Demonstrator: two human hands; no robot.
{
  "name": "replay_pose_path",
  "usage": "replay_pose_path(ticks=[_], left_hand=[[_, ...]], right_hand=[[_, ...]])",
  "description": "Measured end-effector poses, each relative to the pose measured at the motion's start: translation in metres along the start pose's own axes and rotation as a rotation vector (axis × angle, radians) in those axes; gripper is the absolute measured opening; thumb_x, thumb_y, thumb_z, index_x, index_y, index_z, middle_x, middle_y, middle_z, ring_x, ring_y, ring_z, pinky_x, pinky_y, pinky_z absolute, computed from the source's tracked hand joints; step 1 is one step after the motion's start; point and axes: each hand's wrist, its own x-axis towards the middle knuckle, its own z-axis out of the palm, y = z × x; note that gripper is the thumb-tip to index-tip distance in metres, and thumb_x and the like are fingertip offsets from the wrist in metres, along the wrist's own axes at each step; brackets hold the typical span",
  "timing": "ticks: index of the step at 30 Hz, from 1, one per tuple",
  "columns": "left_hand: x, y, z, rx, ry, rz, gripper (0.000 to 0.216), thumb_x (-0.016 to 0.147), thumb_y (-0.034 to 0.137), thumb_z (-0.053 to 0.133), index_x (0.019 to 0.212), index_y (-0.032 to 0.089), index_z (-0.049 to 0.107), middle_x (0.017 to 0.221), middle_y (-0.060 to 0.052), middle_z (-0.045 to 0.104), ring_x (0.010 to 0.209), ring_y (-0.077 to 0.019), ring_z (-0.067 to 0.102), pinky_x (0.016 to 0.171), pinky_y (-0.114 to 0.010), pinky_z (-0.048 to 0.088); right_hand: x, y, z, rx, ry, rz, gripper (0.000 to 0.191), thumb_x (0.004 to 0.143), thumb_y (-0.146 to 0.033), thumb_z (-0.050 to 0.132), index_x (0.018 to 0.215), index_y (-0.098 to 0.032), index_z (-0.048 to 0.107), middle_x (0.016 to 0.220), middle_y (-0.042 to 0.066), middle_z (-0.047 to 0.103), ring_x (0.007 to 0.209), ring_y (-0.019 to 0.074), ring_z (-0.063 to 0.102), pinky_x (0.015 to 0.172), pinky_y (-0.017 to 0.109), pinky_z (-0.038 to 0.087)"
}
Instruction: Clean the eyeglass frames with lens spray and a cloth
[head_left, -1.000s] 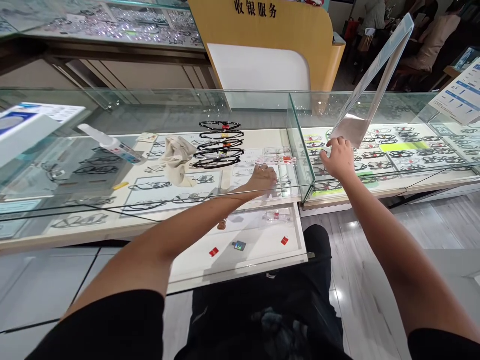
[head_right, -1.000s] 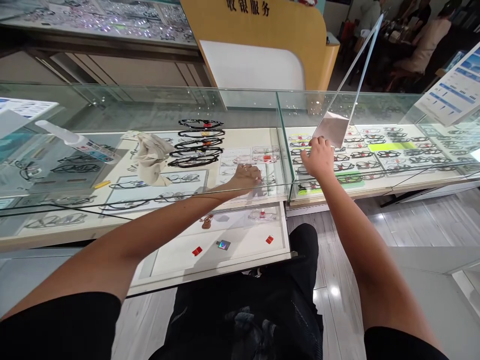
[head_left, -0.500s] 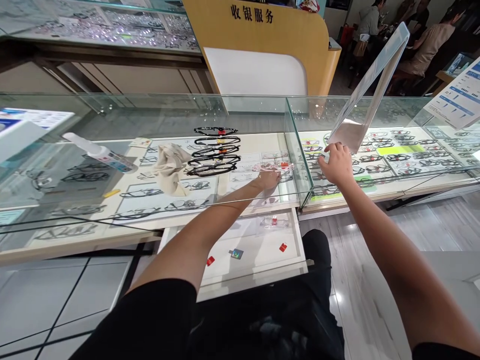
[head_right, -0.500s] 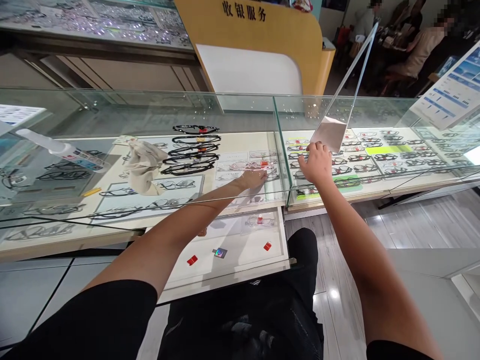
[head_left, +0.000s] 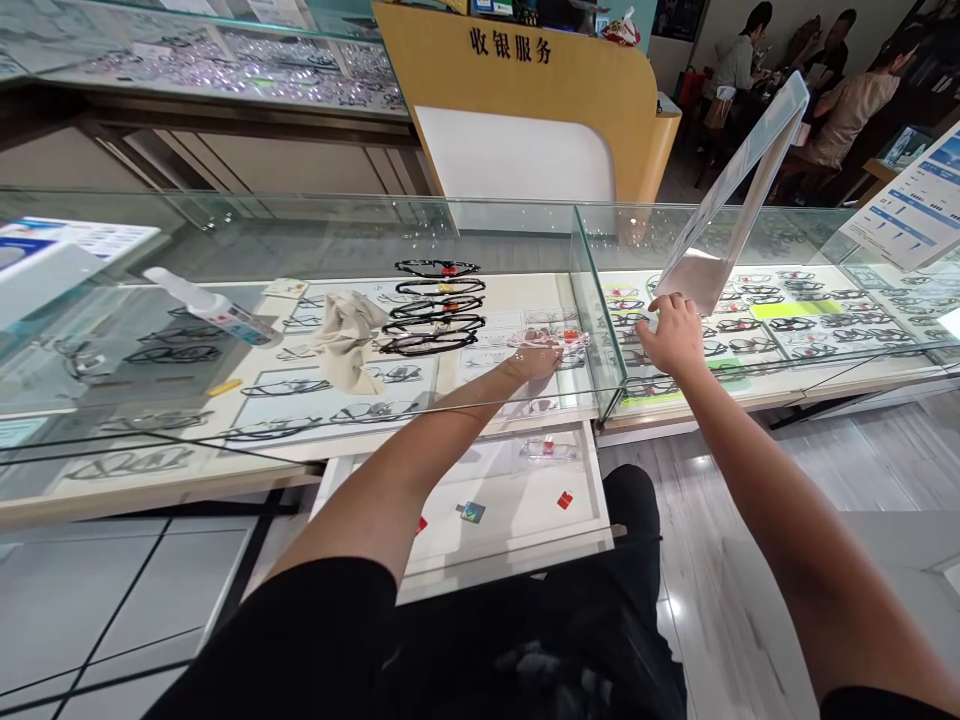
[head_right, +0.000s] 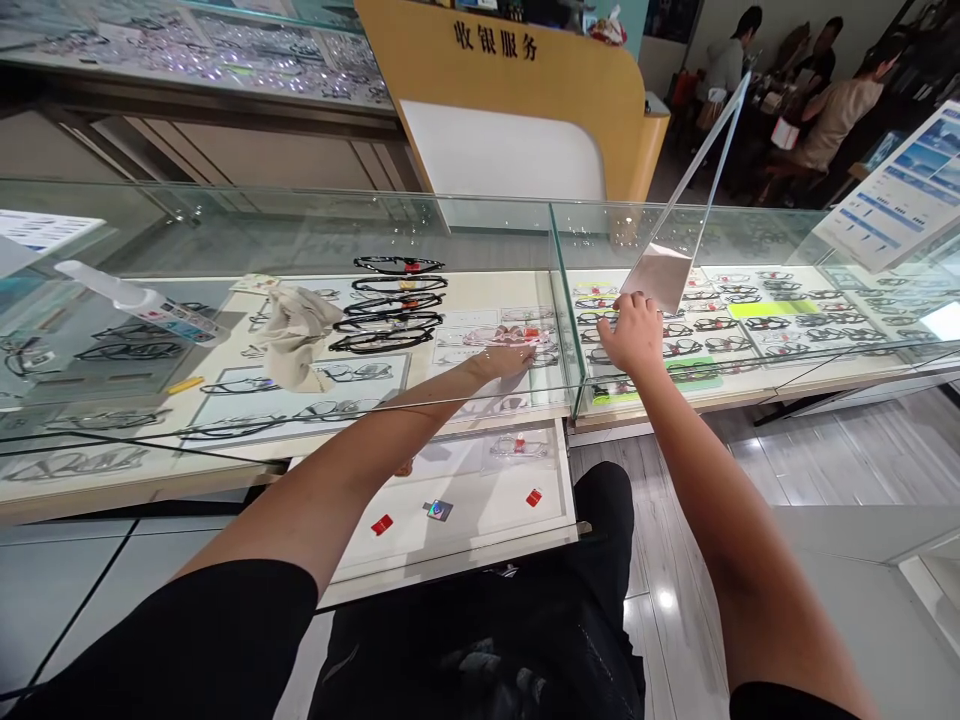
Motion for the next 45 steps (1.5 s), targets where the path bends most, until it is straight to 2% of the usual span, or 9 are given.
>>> replay_pose_path(ticks=[7, 15, 22, 27, 32, 36, 39, 42, 45], left_hand=[[-0.011, 0.009, -0.002, 0.014, -0.041, -0.011, 0.045, 0.105, 0.044, 0.073, 0.141, 0.018, 0.067, 0.142, -0.013, 0.069, 0.123, -0.0271, 0.071, 0.104, -0.051, 0.064], [-0.020, 0.012, 0.001, -0.010, 0.001, 0.020, 0.021, 0.101, 0.028, 0.059, 0.101, 0.018, 0.078, 0.111, -0.014, 0.076, 0.110, -0.0330, 0.069, 0.094, -0.043, 0.052], [-0.034, 0.023, -0.009, -0.004, 0.043, 0.026, 0.023, 0.103, 0.031, 0.056, 0.101, 0.017, 0.075, 0.108, -0.014, 0.074, 0.118, -0.0365, 0.065, 0.102, -0.047, 0.048], [-0.080, 0.049, -0.016, -0.025, 0.040, 0.117, 0.013, 0.097, 0.024, 0.058, 0.100, 0.019, 0.069, 0.120, -0.018, 0.074, 0.124, -0.0390, 0.063, 0.108, -0.051, 0.045], [-0.164, 0.081, -0.034, -0.309, -0.186, 0.362, 0.035, 0.108, 0.038, 0.038, 0.079, 0.025, 0.052, 0.080, -0.006, 0.071, 0.076, -0.0237, 0.064, 0.075, -0.039, 0.049], [-0.198, 0.082, -0.074, -0.407, 0.029, 0.571, 0.052, 0.113, 0.047, 0.031, 0.069, 0.023, 0.044, 0.065, -0.003, 0.061, 0.064, -0.0199, 0.054, 0.082, -0.040, 0.048], [-0.187, 0.063, -0.101, -0.281, 0.297, 0.511, 0.064, 0.115, 0.055, 0.033, 0.061, 0.022, 0.042, 0.056, -0.004, 0.055, 0.062, -0.0196, 0.051, 0.083, -0.042, 0.046], [-0.166, 0.043, -0.111, -0.071, 0.484, 0.370, 0.058, 0.111, 0.057, 0.049, 0.068, 0.020, 0.063, 0.090, -0.011, 0.079, 0.096, -0.0292, 0.065, 0.091, -0.047, 0.045], [-0.152, 0.034, -0.106, 0.058, 0.492, 0.305, 0.038, 0.106, 0.050, 0.061, 0.095, 0.020, 0.082, 0.138, -0.012, 0.079, 0.130, -0.0369, 0.060, 0.104, -0.053, 0.044]], right_hand=[[0.000, 0.000, -0.002, -0.003, -0.016, -0.009, 0.043, 0.100, -0.039, 0.047, 0.130, -0.015, 0.066, 0.144, 0.024, 0.065, 0.130, 0.0450, 0.056, 0.111, 0.064, 0.050], [0.003, 0.005, 0.005, 0.039, 0.019, -0.021, 0.039, 0.099, -0.039, 0.050, 0.126, -0.017, 0.067, 0.140, 0.024, 0.067, 0.127, 0.0450, 0.057, 0.109, 0.065, 0.050], [0.002, 0.004, 0.003, 0.041, 0.019, -0.010, 0.038, 0.098, -0.038, 0.050, 0.125, -0.017, 0.067, 0.141, 0.024, 0.067, 0.127, 0.0446, 0.057, 0.109, 0.064, 0.050], [0.002, 0.003, 0.003, 0.015, 0.014, -0.005, 0.038, 0.099, -0.038, 0.050, 0.125, -0.017, 0.066, 0.139, 0.024, 0.066, 0.127, 0.0446, 0.057, 0.109, 0.063, 0.051], [0.002, 0.002, 0.002, -0.005, 0.003, -0.001, 0.039, 0.099, -0.037, 0.049, 0.127, -0.015, 0.066, 0.140, 0.024, 0.066, 0.128, 0.0439, 0.056, 0.110, 0.060, 0.050], [0.001, 0.000, -0.002, 0.021, -0.013, -0.007, 0.039, 0.099, -0.036, 0.050, 0.128, -0.015, 0.067, 0.141, 0.024, 0.066, 0.129, 0.0437, 0.056, 0.110, 0.060, 0.049], [0.000, -0.002, -0.006, 0.025, -0.041, 0.008, 0.041, 0.101, -0.035, 0.049, 0.131, -0.013, 0.066, 0.145, 0.025, 0.065, 0.132, 0.0441, 0.056, 0.112, 0.060, 0.049], [-0.001, -0.005, -0.010, 0.015, -0.060, 0.020, 0.042, 0.102, -0.035, 0.049, 0.133, -0.012, 0.066, 0.147, 0.025, 0.064, 0.135, 0.0440, 0.055, 0.114, 0.059, 0.048], [-0.001, -0.006, -0.011, 0.006, -0.069, 0.022, 0.043, 0.103, -0.035, 0.050, 0.134, -0.012, 0.065, 0.148, 0.025, 0.064, 0.136, 0.0433, 0.055, 0.115, 0.057, 0.048]])
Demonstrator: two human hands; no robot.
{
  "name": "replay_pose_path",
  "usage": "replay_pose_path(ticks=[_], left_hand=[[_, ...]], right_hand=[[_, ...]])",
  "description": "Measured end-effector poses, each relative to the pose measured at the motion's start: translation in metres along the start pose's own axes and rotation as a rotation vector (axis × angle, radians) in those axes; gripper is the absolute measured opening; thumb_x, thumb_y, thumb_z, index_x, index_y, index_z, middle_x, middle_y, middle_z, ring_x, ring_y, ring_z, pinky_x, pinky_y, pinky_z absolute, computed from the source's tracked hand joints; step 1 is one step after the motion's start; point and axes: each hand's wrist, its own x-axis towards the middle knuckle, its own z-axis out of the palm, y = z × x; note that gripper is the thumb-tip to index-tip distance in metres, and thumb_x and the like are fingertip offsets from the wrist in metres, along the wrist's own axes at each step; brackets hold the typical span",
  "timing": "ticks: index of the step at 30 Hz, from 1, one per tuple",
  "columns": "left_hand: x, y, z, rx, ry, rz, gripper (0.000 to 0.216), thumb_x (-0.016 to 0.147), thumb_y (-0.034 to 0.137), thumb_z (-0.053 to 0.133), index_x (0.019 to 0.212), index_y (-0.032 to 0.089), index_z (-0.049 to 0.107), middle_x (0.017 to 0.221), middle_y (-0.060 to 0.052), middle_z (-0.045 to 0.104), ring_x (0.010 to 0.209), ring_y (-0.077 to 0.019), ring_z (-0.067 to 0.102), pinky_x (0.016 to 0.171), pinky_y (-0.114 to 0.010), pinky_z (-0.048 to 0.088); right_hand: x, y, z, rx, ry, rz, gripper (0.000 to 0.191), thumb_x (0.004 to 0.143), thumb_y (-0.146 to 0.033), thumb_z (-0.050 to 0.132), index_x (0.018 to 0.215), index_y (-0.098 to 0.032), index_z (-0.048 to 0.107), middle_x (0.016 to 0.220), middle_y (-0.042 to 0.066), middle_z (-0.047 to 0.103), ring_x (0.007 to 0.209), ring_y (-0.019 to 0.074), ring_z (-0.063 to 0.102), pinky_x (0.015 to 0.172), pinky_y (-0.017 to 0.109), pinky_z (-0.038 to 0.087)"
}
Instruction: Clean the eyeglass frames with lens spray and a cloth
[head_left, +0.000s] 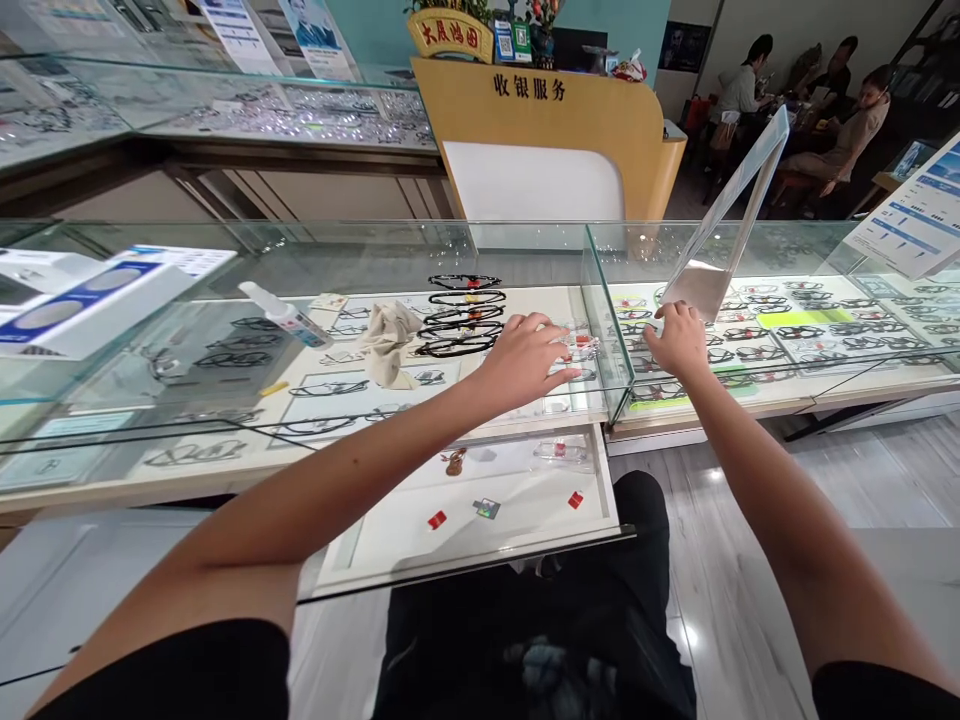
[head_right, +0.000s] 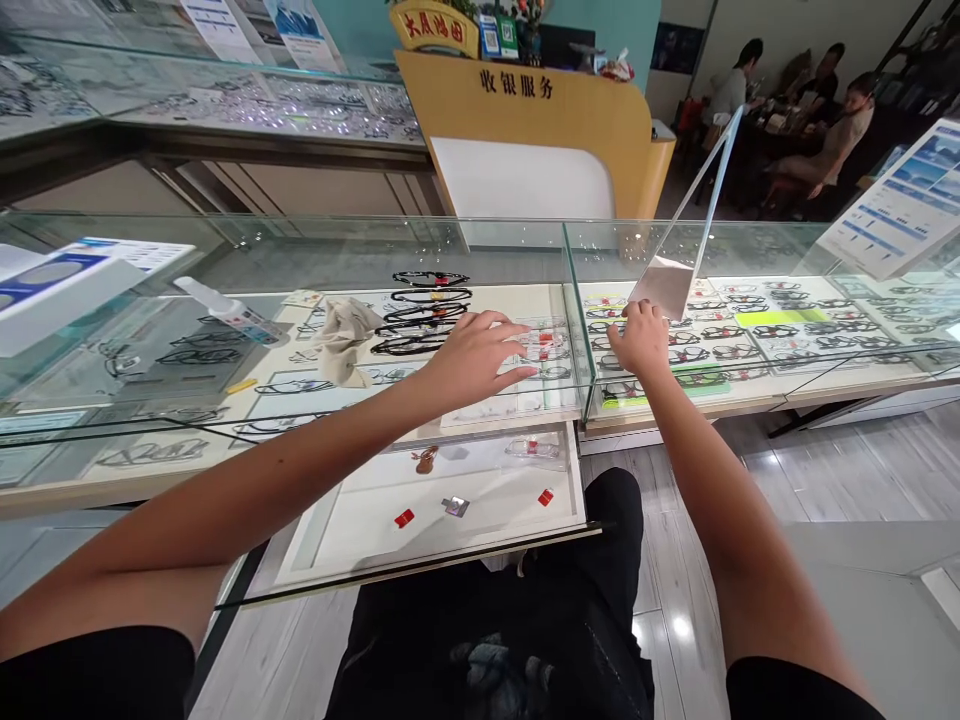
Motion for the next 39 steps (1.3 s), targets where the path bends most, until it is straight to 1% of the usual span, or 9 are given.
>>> replay_pose_path(ticks=[3, 12, 18, 20, 24, 29, 32, 36, 39], left_hand=[[0.001, 0.001, 0.009, 0.060, -0.058, -0.017, 0.038, 0.107, 0.048, 0.060, 0.109, 0.019, 0.086, 0.146, -0.013, 0.077, 0.135, -0.0383, 0.058, 0.109, -0.056, 0.043], [0.008, 0.002, 0.015, 0.097, -0.103, -0.056, 0.047, 0.108, 0.050, 0.056, 0.113, 0.012, 0.084, 0.145, -0.019, 0.075, 0.136, -0.0420, 0.056, 0.110, -0.057, 0.042], [-0.014, 0.026, -0.010, -0.066, -0.044, -0.025, 0.049, 0.109, 0.053, 0.054, 0.128, 0.015, 0.080, 0.147, -0.016, 0.074, 0.141, -0.0416, 0.053, 0.113, -0.059, 0.039], [-0.029, 0.044, -0.024, -0.187, -0.119, 0.043, 0.054, 0.111, 0.059, 0.050, 0.130, 0.018, 0.079, 0.147, -0.014, 0.075, 0.140, -0.0393, 0.054, 0.113, -0.057, 0.038], [-0.056, 0.075, -0.034, -0.416, -0.417, 0.160, 0.056, 0.111, 0.066, 0.047, 0.125, 0.023, 0.080, 0.143, -0.009, 0.076, 0.133, -0.0326, 0.061, 0.111, -0.050, 0.042], [-0.065, 0.068, 0.010, -0.345, -0.699, 0.060, 0.053, 0.108, 0.066, 0.051, 0.113, 0.020, 0.079, 0.140, -0.014, 0.074, 0.132, -0.0348, 0.063, 0.114, -0.049, 0.043], [-0.054, 0.045, 0.051, -0.222, -0.703, -0.071, 0.054, 0.107, 0.063, 0.049, 0.114, 0.018, 0.077, 0.152, -0.019, 0.067, 0.142, -0.0401, 0.056, 0.119, -0.054, 0.041], [-0.030, 0.019, 0.099, -0.111, -0.654, -0.119, 0.051, 0.108, 0.056, 0.046, 0.129, 0.018, 0.072, 0.167, -0.017, 0.057, 0.153, -0.0389, 0.048, 0.127, -0.056, 0.034], [-0.016, 0.010, 0.126, -0.065, -0.630, -0.144, 0.049, 0.105, 0.053, 0.050, 0.129, 0.017, 0.073, 0.159, -0.018, 0.063, 0.152, -0.0424, 0.048, 0.126, -0.059, 0.036]], right_hand=[[0.000, -0.001, -0.001, 0.001, -0.004, 0.002, 0.043, 0.103, -0.035, 0.049, 0.135, -0.012, 0.065, 0.148, 0.024, 0.064, 0.136, 0.0424, 0.055, 0.115, 0.056, 0.047], [0.002, 0.002, 0.004, 0.007, 0.029, -0.005, 0.041, 0.101, -0.035, 0.049, 0.131, -0.013, 0.066, 0.145, 0.025, 0.065, 0.132, 0.0429, 0.056, 0.111, 0.057, 0.048], [0.003, 0.002, 0.007, 0.004, 0.036, -0.011, 0.041, 0.101, -0.036, 0.049, 0.130, -0.013, 0.067, 0.144, 0.025, 0.065, 0.131, 0.0436, 0.057, 0.111, 0.058, 0.049], [0.003, 0.003, 0.007, 0.003, 0.040, -0.014, 0.042, 0.101, -0.036, 0.049, 0.131, -0.013, 0.067, 0.145, 0.025, 0.065, 0.132, 0.0440, 0.057, 0.111, 0.059, 0.049], [0.003, 0.003, 0.005, -0.001, 0.033, -0.016, 0.042, 0.101, -0.037, 0.049, 0.131, -0.013, 0.067, 0.144, 0.025, 0.065, 0.133, 0.0452, 0.057, 0.112, 0.061, 0.050], [0.004, 0.005, 0.005, -0.006, 0.022, -0.025, 0.044, 0.101, -0.038, 0.048, 0.132, -0.013, 0.066, 0.146, 0.025, 0.064, 0.135, 0.0454, 0.055, 0.115, 0.063, 0.048], [0.007, 0.006, 0.009, -0.016, 0.048, -0.023, 0.042, 0.100, -0.039, 0.048, 0.129, -0.015, 0.065, 0.145, 0.024, 0.064, 0.134, 0.0458, 0.055, 0.114, 0.063, 0.049], [0.010, 0.009, 0.014, -0.006, 0.069, -0.019, 0.040, 0.100, -0.040, 0.050, 0.127, -0.016, 0.065, 0.143, 0.024, 0.064, 0.133, 0.0467, 0.056, 0.113, 0.065, 0.049], [0.011, 0.012, 0.017, 0.007, 0.085, -0.028, 0.038, 0.100, -0.040, 0.051, 0.126, -0.016, 0.065, 0.142, 0.024, 0.065, 0.130, 0.0463, 0.056, 0.112, 0.064, 0.048]])
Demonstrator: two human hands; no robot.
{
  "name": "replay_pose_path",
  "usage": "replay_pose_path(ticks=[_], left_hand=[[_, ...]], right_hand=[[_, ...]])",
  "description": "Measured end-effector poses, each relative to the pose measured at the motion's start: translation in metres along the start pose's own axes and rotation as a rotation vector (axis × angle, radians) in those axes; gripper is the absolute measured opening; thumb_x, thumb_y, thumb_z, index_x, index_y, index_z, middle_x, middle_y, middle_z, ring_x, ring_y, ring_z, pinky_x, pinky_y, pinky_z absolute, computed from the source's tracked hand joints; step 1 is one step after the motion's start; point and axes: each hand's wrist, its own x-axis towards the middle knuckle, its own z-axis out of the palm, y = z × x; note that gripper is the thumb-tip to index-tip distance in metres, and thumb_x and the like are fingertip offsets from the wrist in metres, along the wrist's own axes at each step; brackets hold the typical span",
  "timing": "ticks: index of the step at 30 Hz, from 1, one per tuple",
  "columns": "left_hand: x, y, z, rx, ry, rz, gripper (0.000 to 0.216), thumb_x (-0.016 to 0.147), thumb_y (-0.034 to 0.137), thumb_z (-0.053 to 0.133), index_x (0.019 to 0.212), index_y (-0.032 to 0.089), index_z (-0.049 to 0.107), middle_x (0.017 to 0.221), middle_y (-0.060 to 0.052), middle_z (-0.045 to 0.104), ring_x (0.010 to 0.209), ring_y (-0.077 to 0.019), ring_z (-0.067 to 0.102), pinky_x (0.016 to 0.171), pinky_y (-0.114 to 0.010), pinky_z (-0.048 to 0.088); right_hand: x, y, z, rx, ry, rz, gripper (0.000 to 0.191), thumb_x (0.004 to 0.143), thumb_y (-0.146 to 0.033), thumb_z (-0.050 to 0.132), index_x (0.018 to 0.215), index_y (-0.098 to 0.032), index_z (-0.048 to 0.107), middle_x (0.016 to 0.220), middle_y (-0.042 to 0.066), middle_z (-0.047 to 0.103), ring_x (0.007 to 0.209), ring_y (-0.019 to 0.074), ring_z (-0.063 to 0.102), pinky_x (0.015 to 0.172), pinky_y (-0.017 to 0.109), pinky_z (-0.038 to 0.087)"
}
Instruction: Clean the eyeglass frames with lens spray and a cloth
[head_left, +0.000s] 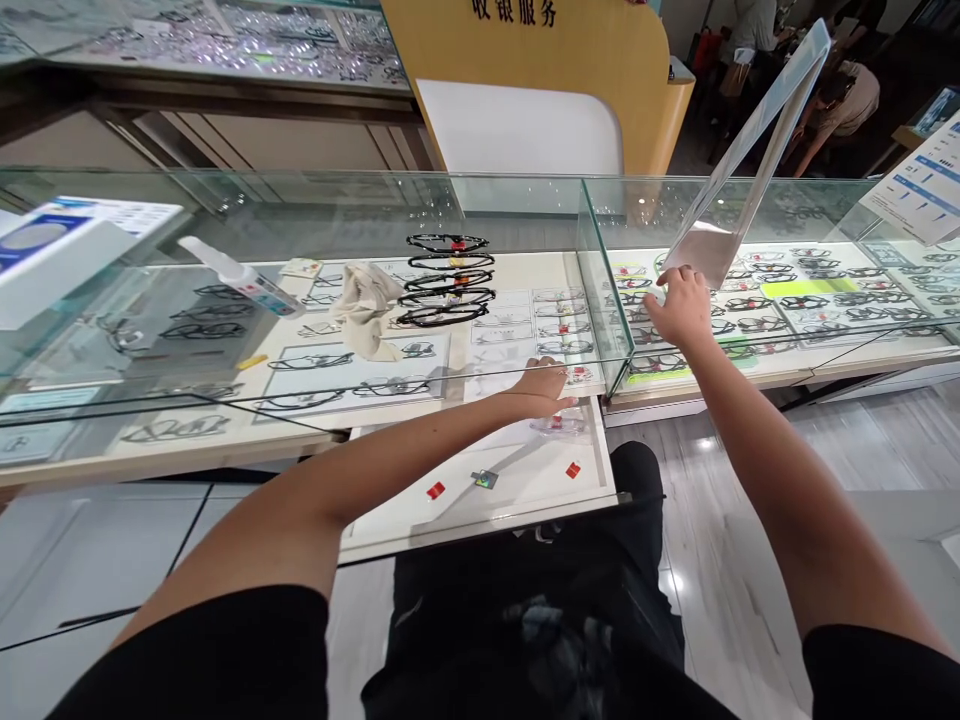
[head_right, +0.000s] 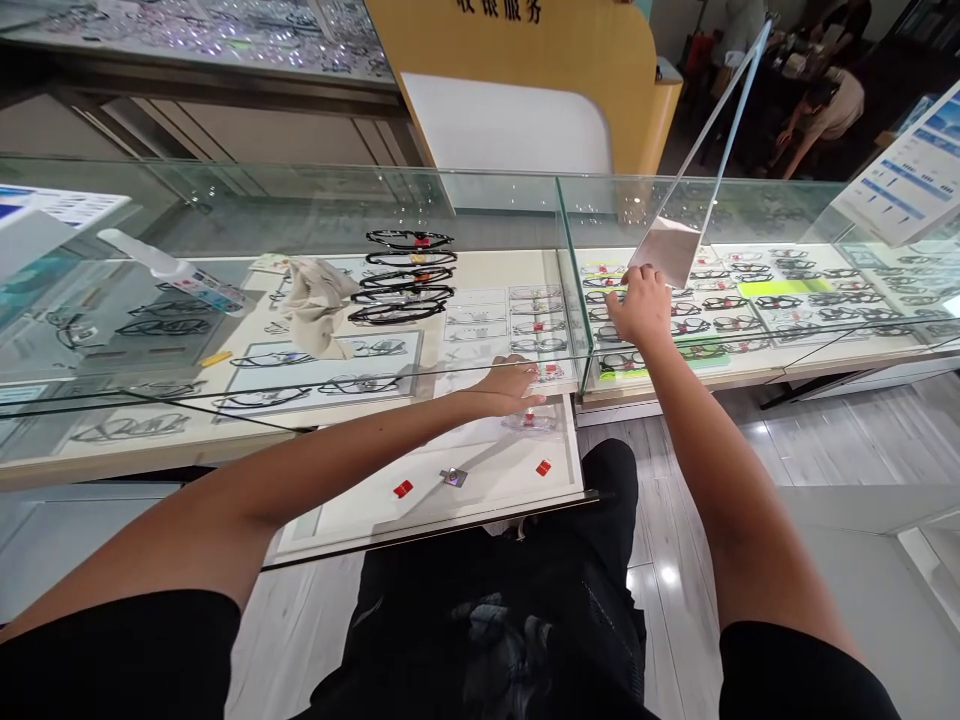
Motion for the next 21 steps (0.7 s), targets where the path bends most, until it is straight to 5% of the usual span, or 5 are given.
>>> replay_pose_path(ticks=[15, 21], left_hand=[[0.017, 0.008, 0.002, -0.017, -0.001, 0.016, 0.049, 0.105, 0.049, 0.051, 0.125, 0.011, 0.076, 0.142, -0.024, 0.071, 0.152, -0.0462, 0.049, 0.127, -0.059, 0.037], [-0.003, 0.023, -0.017, -0.019, -0.020, -0.003, 0.050, 0.103, 0.046, 0.060, 0.135, 0.010, 0.073, 0.166, -0.026, 0.055, 0.158, -0.0441, 0.046, 0.130, -0.054, 0.035]], right_hand=[[0.000, 0.001, -0.002, -0.030, -0.026, 0.006, 0.041, 0.101, -0.041, 0.050, 0.130, -0.015, 0.064, 0.145, 0.025, 0.063, 0.132, 0.0461, 0.054, 0.113, 0.063, 0.047], [0.002, 0.004, 0.000, -0.010, -0.004, -0.011, 0.040, 0.100, -0.040, 0.050, 0.128, -0.016, 0.066, 0.143, 0.024, 0.065, 0.131, 0.0462, 0.055, 0.113, 0.064, 0.047]])
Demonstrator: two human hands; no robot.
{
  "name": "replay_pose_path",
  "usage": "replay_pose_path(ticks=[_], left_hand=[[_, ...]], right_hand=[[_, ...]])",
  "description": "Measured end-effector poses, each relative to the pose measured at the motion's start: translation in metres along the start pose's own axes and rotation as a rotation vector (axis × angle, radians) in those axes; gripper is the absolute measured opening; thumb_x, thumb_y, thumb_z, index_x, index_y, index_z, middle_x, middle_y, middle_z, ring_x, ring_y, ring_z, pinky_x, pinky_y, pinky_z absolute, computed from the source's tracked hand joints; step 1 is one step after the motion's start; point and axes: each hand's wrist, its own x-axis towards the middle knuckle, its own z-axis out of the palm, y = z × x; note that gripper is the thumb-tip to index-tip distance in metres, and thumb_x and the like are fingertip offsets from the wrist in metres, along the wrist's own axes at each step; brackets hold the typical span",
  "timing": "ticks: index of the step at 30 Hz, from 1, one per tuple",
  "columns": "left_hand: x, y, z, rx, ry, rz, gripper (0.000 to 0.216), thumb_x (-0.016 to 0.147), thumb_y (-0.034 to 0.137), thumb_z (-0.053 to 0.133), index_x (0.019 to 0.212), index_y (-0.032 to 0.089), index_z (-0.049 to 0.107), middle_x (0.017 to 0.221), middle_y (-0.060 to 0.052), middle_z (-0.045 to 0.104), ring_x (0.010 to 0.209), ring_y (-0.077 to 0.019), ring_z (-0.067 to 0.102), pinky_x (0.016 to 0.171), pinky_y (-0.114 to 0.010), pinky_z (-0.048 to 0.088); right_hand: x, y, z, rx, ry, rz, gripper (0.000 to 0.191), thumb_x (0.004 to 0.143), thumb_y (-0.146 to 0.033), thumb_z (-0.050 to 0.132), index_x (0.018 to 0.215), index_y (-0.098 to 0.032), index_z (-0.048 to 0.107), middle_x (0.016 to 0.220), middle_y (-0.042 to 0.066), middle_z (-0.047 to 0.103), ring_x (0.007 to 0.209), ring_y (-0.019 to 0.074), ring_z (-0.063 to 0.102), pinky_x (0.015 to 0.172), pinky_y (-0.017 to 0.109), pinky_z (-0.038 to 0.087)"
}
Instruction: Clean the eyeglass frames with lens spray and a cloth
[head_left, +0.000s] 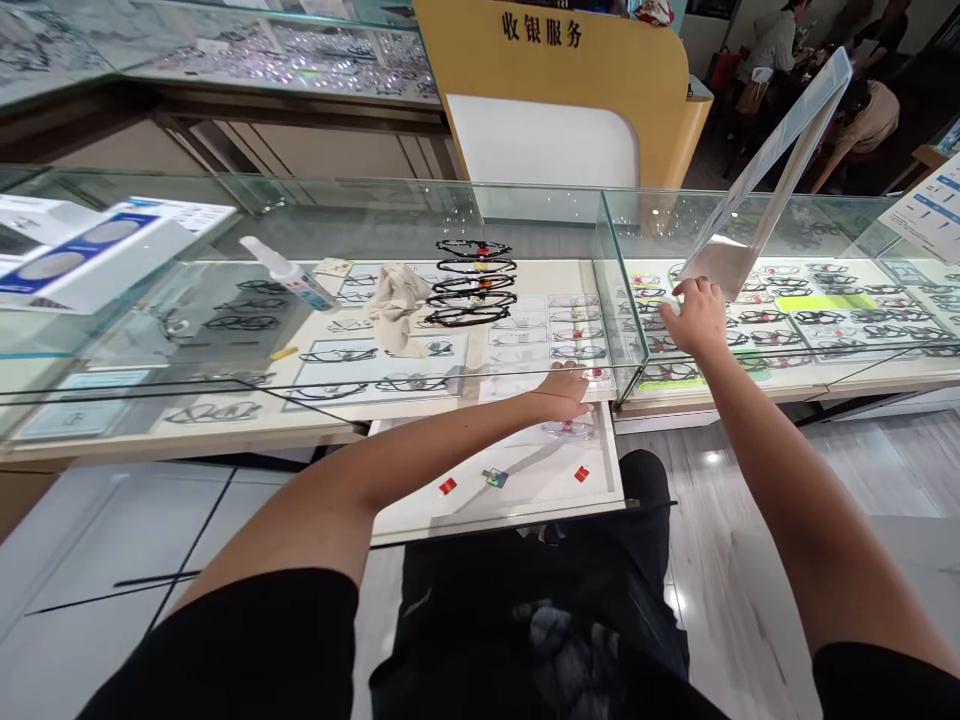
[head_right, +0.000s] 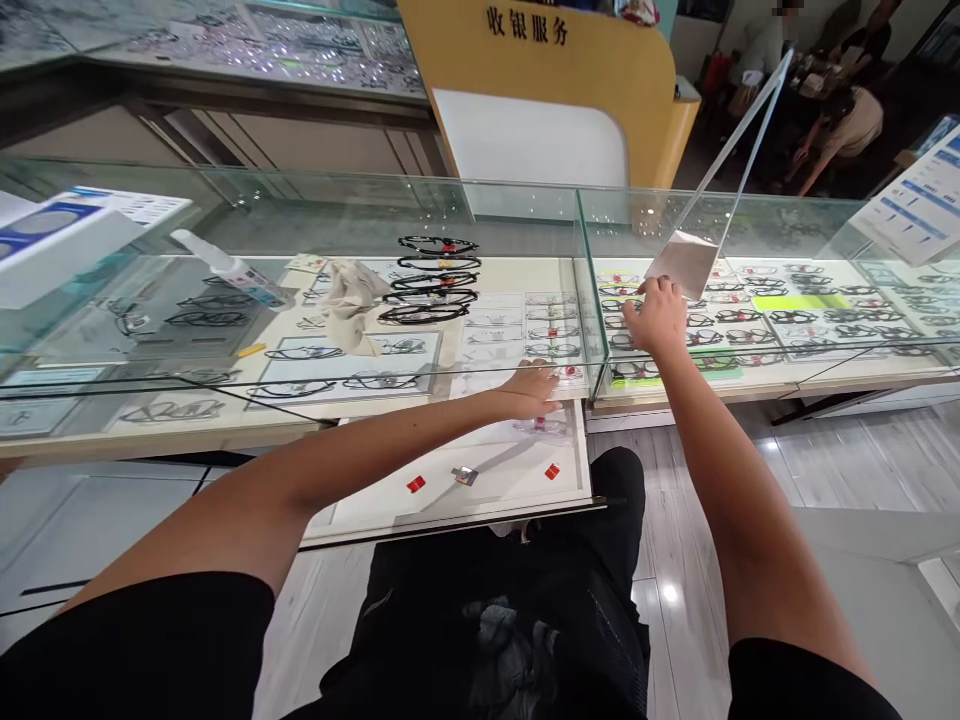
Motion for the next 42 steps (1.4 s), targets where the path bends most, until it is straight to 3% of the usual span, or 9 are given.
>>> replay_pose_path(ticks=[3, 6, 9, 14, 17, 20, 31, 39, 42], left_hand=[[-0.037, 0.012, -0.019, -0.049, -0.033, 0.097, 0.041, 0.102, 0.044, 0.064, 0.130, 0.018, 0.076, 0.161, -0.019, 0.063, 0.150, -0.0383, 0.057, 0.123, -0.049, 0.043], [-0.083, 0.017, -0.047, -0.240, -0.108, 0.280, 0.028, 0.104, 0.043, 0.058, 0.107, 0.024, 0.079, 0.119, -0.008, 0.083, 0.106, -0.0264, 0.076, 0.089, -0.036, 0.054], [-0.118, -0.005, -0.080, -0.208, 0.114, 0.252, 0.030, 0.104, 0.038, 0.053, 0.088, 0.023, 0.074, 0.094, -0.004, 0.081, 0.086, -0.0221, 0.073, 0.078, -0.035, 0.050], [-0.129, -0.100, -0.120, 0.014, 0.475, -0.068, 0.030, 0.101, 0.039, 0.053, 0.100, 0.023, 0.079, 0.116, -0.009, 0.081, 0.110, -0.0317, 0.072, 0.095, -0.045, 0.052], [-0.119, -0.148, -0.127, 0.065, 0.478, -0.118, 0.032, 0.097, 0.045, 0.059, 0.103, 0.025, 0.083, 0.135, -0.009, 0.079, 0.130, -0.0369, 0.065, 0.104, -0.051, 0.050], [-0.108, -0.167, -0.129, 0.039, 0.418, -0.129, 0.033, 0.092, 0.050, 0.066, 0.105, 0.025, 0.085, 0.144, -0.009, 0.076, 0.139, -0.0395, 0.059, 0.113, -0.052, 0.045], [-0.083, -0.177, -0.139, 0.025, 0.318, -0.074, 0.047, 0.083, 0.072, 0.069, 0.084, 0.027, 0.084, 0.116, -0.009, 0.085, 0.127, -0.0382, 0.061, 0.118, -0.056, 0.042], [-0.103, -0.155, -0.132, 0.032, 0.376, -0.042, 0.040, 0.091, 0.057, 0.061, 0.083, 0.025, 0.083, 0.110, -0.013, 0.085, 0.122, -0.0395, 0.060, 0.113, -0.061, 0.043], [-0.120, -0.136, -0.133, -0.016, 0.405, 0.016, 0.048, 0.095, 0.064, 0.059, 0.086, 0.025, 0.085, 0.111, -0.012, 0.084, 0.121, -0.0380, 0.063, 0.114, -0.059, 0.044]], right_hand=[[0.002, 0.003, 0.003, 0.029, 0.016, 0.005, 0.041, 0.097, -0.040, 0.052, 0.127, -0.016, 0.067, 0.141, 0.024, 0.066, 0.131, 0.0466, 0.054, 0.113, 0.064, 0.047], [0.005, 0.006, 0.005, 0.036, 0.027, 0.009, 0.041, 0.095, -0.039, 0.053, 0.126, -0.016, 0.069, 0.141, 0.024, 0.066, 0.131, 0.0463, 0.054, 0.113, 0.064, 0.046], [0.007, 0.009, 0.007, 0.045, 0.054, -0.011, 0.039, 0.094, -0.039, 0.054, 0.122, -0.017, 0.070, 0.139, 0.023, 0.067, 0.130, 0.0458, 0.054, 0.113, 0.064, 0.045], [0.010, 0.013, 0.008, 0.041, 0.063, -0.015, 0.040, 0.094, -0.040, 0.055, 0.122, -0.016, 0.070, 0.138, 0.024, 0.066, 0.129, 0.0456, 0.054, 0.112, 0.064, 0.045], [0.011, 0.013, 0.007, 0.028, 0.051, -0.003, 0.042, 0.093, -0.040, 0.055, 0.123, -0.016, 0.070, 0.138, 0.024, 0.065, 0.129, 0.0452, 0.054, 0.112, 0.064, 0.045], [0.012, 0.013, 0.007, 0.031, 0.057, -0.003, 0.040, 0.093, -0.039, 0.055, 0.122, -0.015, 0.070, 0.137, 0.025, 0.065, 0.129, 0.0459, 0.055, 0.111, 0.065, 0.046], [0.015, 0.018, 0.010, 0.023, 0.068, -0.009, 0.039, 0.094, -0.042, 0.055, 0.120, -0.018, 0.070, 0.135, 0.024, 0.066, 0.129, 0.0459, 0.056, 0.110, 0.065, 0.048], [0.013, 0.014, 0.005, -0.008, 0.038, 0.007, 0.041, 0.095, -0.040, 0.055, 0.126, -0.016, 0.070, 0.140, 0.024, 0.066, 0.130, 0.0448, 0.056, 0.112, 0.064, 0.047], [0.013, 0.014, 0.004, -0.006, 0.026, 0.014, 0.044, 0.095, -0.042, 0.055, 0.128, -0.016, 0.069, 0.140, 0.025, 0.065, 0.130, 0.0454, 0.055, 0.111, 0.063, 0.046]])
